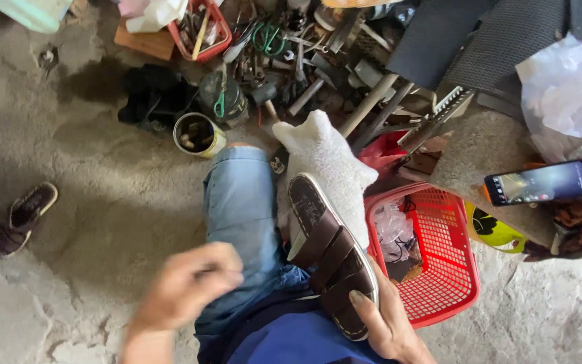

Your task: Hand-stitching the sole of a sandal using a needle and thread in a repair shop environment.

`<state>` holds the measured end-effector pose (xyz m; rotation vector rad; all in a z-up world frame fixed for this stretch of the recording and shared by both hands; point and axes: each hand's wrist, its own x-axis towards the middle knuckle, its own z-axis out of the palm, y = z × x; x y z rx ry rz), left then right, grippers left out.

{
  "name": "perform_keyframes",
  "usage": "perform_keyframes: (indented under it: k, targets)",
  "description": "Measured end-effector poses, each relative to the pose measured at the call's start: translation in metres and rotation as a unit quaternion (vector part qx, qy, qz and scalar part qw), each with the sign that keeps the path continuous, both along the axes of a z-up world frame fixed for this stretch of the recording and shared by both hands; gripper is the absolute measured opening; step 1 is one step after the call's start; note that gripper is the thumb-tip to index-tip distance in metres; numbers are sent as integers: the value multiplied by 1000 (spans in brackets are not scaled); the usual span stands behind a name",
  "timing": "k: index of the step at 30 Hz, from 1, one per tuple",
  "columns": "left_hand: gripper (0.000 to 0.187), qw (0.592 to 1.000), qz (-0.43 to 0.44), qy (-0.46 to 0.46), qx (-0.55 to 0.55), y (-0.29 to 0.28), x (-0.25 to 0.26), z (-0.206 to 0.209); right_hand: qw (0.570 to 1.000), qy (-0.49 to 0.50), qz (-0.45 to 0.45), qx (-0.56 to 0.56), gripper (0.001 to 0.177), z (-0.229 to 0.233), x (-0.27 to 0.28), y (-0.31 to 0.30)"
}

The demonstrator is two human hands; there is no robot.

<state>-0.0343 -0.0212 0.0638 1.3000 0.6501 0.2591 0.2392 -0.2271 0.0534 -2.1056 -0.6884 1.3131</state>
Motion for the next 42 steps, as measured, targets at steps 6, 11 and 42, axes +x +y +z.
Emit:
perform_keyframes:
  k: [6, 11, 42]
  targets:
    - [13, 888, 411, 195, 62, 5, -113, 15, 976, -9, 114, 184, 62, 13, -18, 41]
    - [36, 563, 271, 660, 417, 24, -199, -75, 978, -34, 131, 158, 55, 11, -30, 48]
    - [21, 927, 34, 239, 286, -1, 77, -73, 952, -288, 47, -92, 29, -69, 105, -16]
